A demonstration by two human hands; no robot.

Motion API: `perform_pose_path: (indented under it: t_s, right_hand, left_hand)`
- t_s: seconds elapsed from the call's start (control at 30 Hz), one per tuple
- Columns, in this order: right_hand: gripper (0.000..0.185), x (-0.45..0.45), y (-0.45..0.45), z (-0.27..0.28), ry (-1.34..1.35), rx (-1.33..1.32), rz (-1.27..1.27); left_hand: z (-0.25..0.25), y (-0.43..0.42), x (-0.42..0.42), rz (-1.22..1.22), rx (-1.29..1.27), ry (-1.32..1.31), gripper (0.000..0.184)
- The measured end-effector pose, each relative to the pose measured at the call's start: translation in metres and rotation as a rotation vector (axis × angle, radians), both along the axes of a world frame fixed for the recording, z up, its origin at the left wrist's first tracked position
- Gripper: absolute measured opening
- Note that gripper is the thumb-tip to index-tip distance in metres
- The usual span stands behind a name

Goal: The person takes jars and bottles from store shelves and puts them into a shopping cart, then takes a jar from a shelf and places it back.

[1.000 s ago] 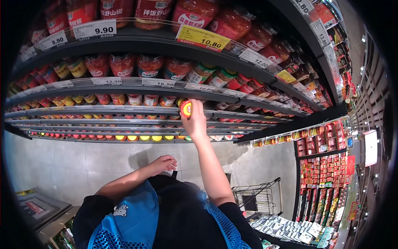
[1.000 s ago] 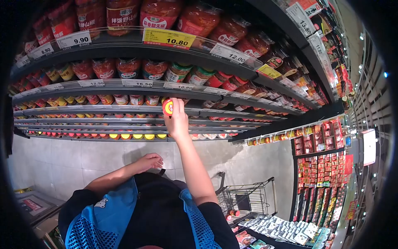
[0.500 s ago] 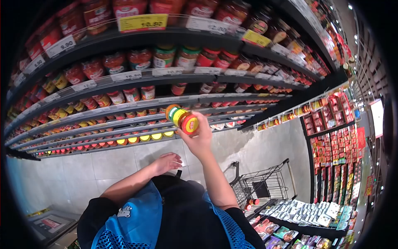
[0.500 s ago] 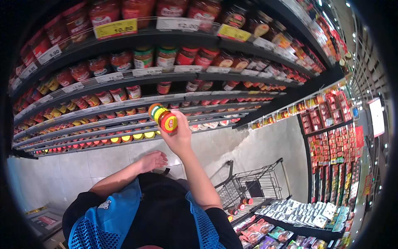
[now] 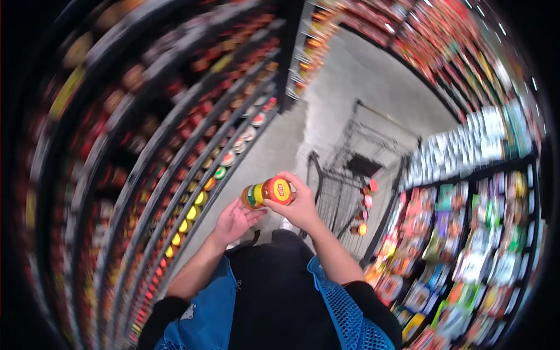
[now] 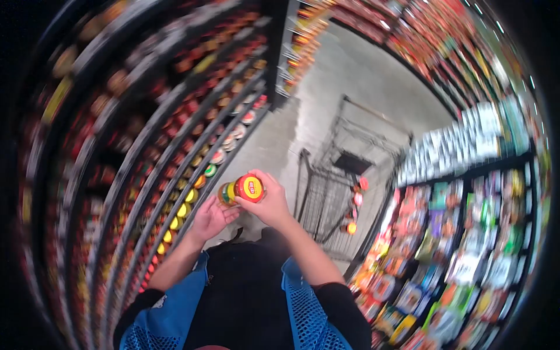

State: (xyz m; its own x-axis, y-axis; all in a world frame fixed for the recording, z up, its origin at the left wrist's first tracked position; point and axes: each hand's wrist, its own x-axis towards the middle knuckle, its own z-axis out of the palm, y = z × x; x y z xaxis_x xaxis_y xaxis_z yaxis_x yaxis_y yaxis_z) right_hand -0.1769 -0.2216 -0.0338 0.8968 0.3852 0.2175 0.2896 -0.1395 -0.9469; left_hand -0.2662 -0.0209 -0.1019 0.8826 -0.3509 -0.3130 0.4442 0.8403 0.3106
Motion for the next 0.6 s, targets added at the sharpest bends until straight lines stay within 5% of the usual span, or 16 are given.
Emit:
perform_pose_path:
  t_s: [0.27,0.43,0.6]
  right_hand:
    - [0.057,-0.034,-0.227,-0.035,0.159,-0.446,-0.77]
    - [0.059,-0.069,-0.313,-0.145,0.322,-0.74,-1.066]
    - [0.056,-0.101,-0.358,-0.263,0.537,-0.679,-1.231]
  left_hand:
    - [-0.024,-0.156,0.068,-0.668,0.205,0.065,0.058]
    - [-0.028,-0.219,0.097,-0.833,0.26,0.094,0.056]
    - [-0.031,-0.249,0.114,-0.848,0.293,0.133,0.053]
